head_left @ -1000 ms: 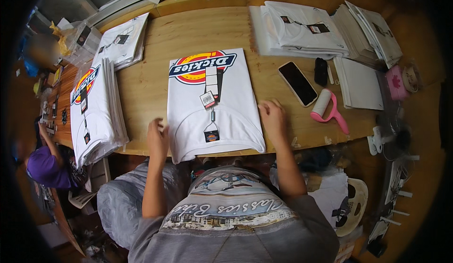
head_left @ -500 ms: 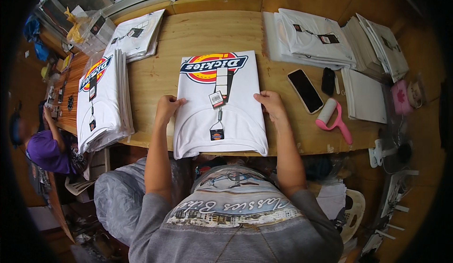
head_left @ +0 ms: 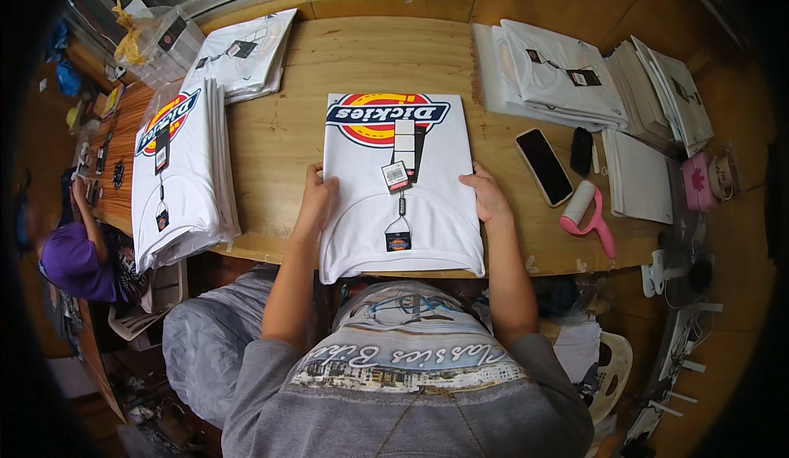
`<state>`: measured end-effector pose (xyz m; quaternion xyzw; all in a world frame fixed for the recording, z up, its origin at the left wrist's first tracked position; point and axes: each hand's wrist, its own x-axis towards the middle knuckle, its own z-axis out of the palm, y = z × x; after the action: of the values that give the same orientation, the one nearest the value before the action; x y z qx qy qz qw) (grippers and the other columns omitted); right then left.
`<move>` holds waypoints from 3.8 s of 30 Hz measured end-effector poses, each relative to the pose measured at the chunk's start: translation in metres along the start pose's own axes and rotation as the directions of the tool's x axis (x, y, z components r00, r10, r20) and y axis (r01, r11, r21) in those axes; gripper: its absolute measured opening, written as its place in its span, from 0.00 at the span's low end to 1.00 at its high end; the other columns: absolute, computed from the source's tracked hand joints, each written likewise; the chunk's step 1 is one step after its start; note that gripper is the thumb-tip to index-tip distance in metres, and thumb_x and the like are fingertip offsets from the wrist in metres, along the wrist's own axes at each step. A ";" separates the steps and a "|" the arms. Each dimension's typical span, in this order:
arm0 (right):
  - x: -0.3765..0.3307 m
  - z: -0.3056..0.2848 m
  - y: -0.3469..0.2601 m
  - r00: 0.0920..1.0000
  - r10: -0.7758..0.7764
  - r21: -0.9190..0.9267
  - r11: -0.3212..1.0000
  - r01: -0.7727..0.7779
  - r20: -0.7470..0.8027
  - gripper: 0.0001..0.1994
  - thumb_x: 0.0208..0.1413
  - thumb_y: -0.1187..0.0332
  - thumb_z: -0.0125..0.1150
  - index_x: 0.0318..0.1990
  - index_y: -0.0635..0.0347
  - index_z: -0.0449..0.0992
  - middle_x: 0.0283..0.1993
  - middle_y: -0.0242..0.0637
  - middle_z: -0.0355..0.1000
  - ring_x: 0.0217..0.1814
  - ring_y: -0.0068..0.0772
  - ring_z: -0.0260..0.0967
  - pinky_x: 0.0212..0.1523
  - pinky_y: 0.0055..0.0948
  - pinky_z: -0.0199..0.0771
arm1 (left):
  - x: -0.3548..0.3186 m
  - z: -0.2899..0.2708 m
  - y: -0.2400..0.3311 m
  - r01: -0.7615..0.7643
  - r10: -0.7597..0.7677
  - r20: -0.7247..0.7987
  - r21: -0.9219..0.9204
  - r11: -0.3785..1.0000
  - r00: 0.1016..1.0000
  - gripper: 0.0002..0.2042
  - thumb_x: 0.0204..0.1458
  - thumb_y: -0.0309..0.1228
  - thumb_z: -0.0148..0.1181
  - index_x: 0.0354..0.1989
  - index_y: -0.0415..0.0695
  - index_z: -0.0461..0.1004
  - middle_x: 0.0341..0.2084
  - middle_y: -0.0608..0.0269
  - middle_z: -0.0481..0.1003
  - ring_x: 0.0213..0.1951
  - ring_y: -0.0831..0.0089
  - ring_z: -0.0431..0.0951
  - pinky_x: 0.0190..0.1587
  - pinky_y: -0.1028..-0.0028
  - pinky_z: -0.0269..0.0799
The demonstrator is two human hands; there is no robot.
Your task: The person folds white t-shirts, places them into clear plastic bags, and seals the bags. They use a handheld device to scan tags on the shirts and a lint roller to clean the fabric before packaging. The packaged shirts are stacked on the table.
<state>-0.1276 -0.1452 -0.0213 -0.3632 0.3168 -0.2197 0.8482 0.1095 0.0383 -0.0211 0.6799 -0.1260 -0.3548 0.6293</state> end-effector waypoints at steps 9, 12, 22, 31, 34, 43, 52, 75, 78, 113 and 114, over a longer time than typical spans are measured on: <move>-0.004 0.018 0.016 0.787 -0.598 -0.904 0.406 0.133 -0.153 0.21 0.49 0.73 0.47 0.52 0.62 0.55 0.41 0.52 0.65 0.43 0.48 0.63 0.39 0.36 0.64 | -0.021 0.012 0.018 -0.223 0.295 -0.087 0.467 0.856 0.951 0.23 0.40 0.19 0.52 0.48 0.41 0.58 0.34 0.55 0.65 0.35 0.70 0.65 0.40 0.78 0.60; -0.014 0.040 0.007 0.752 -0.643 -0.934 0.338 0.114 -0.142 0.20 0.49 0.73 0.48 0.51 0.59 0.57 0.43 0.54 0.63 0.44 0.52 0.62 0.39 0.37 0.64 | -0.023 0.017 0.006 -0.256 0.791 0.078 0.962 0.101 0.606 0.23 0.38 0.20 0.54 0.48 0.41 0.60 0.34 0.52 0.66 0.33 0.64 0.67 0.38 0.73 0.63; -0.053 0.017 -0.034 0.635 -0.762 -0.992 -0.092 0.088 0.127 0.09 0.43 0.79 0.48 0.34 0.61 0.70 0.32 0.43 0.64 0.39 0.44 0.62 0.39 0.35 0.63 | -0.071 0.091 0.030 -0.413 0.350 0.255 0.751 0.516 0.901 0.28 0.32 0.27 0.63 0.45 0.39 0.59 0.18 0.55 0.69 0.23 0.60 0.70 0.25 0.67 0.64; -0.057 -0.114 -0.115 0.493 -0.858 -0.954 -0.014 -0.299 -0.142 0.10 0.48 0.66 0.50 0.35 0.60 0.72 0.34 0.44 0.68 0.39 0.46 0.65 0.38 0.38 0.64 | -0.080 0.103 0.017 -0.335 0.312 0.178 0.741 0.582 0.933 0.22 0.34 0.22 0.60 0.39 0.39 0.57 0.17 0.56 0.69 0.21 0.59 0.71 0.25 0.67 0.65; -0.037 -0.159 -0.137 0.444 -0.830 -0.873 0.097 -0.478 -0.336 0.12 0.48 0.63 0.50 0.35 0.61 0.72 0.35 0.47 0.68 0.39 0.47 0.65 0.39 0.39 0.64 | -0.075 0.098 0.016 -0.302 0.296 0.135 0.705 0.642 0.945 0.18 0.32 0.22 0.62 0.32 0.39 0.61 0.19 0.57 0.70 0.21 0.64 0.71 0.25 0.71 0.66; 0.009 -0.171 -0.161 0.640 -0.729 -0.868 -0.132 -0.478 -0.241 0.35 0.31 0.59 0.66 0.47 0.68 0.59 0.41 0.56 0.65 0.45 0.53 0.62 0.46 0.41 0.62 | -0.074 0.077 0.011 -0.364 0.258 0.259 0.723 0.587 0.931 0.09 0.32 0.23 0.60 0.25 0.38 0.69 0.22 0.53 0.71 0.26 0.59 0.72 0.29 0.69 0.67; -0.045 0.034 -0.092 0.949 -0.149 -0.748 0.587 0.312 0.278 0.23 0.45 0.70 0.55 0.52 0.60 0.61 0.43 0.34 0.65 0.43 0.25 0.61 0.46 0.23 0.60 | -0.069 0.060 0.012 -0.251 0.116 0.292 0.484 0.838 0.949 0.06 0.44 0.22 0.53 0.30 0.35 0.67 0.22 0.59 0.71 0.24 0.76 0.71 0.27 0.79 0.66; -0.025 0.075 -0.020 0.888 0.075 -0.844 0.355 0.402 0.454 0.22 0.43 0.69 0.57 0.49 0.59 0.65 0.33 0.43 0.70 0.32 0.23 0.65 0.36 0.22 0.64 | -0.057 0.062 -0.005 -0.089 0.042 0.301 0.147 0.985 0.953 0.05 0.40 0.25 0.58 0.21 0.36 0.71 0.12 0.63 0.69 0.16 0.79 0.67 0.20 0.79 0.62; -0.026 0.076 -0.019 0.877 0.064 -0.848 0.300 0.438 0.476 0.22 0.43 0.69 0.56 0.49 0.59 0.65 0.32 0.45 0.70 0.31 0.29 0.67 0.35 0.23 0.65 | -0.058 0.063 -0.003 -0.151 0.072 0.283 0.266 0.952 0.956 0.05 0.38 0.25 0.59 0.20 0.37 0.71 0.12 0.59 0.69 0.16 0.74 0.68 0.21 0.77 0.63; -0.060 0.068 -0.044 0.889 -0.392 -0.970 -0.153 0.191 0.237 0.29 0.28 0.65 0.69 0.42 0.60 0.64 0.38 0.42 0.65 0.42 0.42 0.63 0.43 0.31 0.63 | -0.042 0.057 0.015 0.375 -0.336 0.399 -0.022 0.927 0.853 0.07 0.41 0.27 0.60 0.23 0.36 0.70 0.16 0.60 0.71 0.17 0.78 0.72 0.19 0.83 0.66; -0.064 0.078 -0.034 0.866 -0.374 -0.943 -0.175 0.284 0.330 0.28 0.26 0.65 0.70 0.40 0.60 0.64 0.36 0.43 0.64 0.37 0.43 0.64 0.39 0.31 0.63 | -0.042 0.058 0.015 0.366 -0.326 0.392 -0.030 0.930 0.860 0.07 0.41 0.27 0.60 0.23 0.36 0.70 0.16 0.60 0.71 0.17 0.78 0.72 0.19 0.84 0.66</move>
<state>-0.1235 -0.0911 0.0703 -0.9201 0.2953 -0.1410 0.2153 0.0461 0.0171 0.0095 0.5760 -0.1026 -0.5930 0.5531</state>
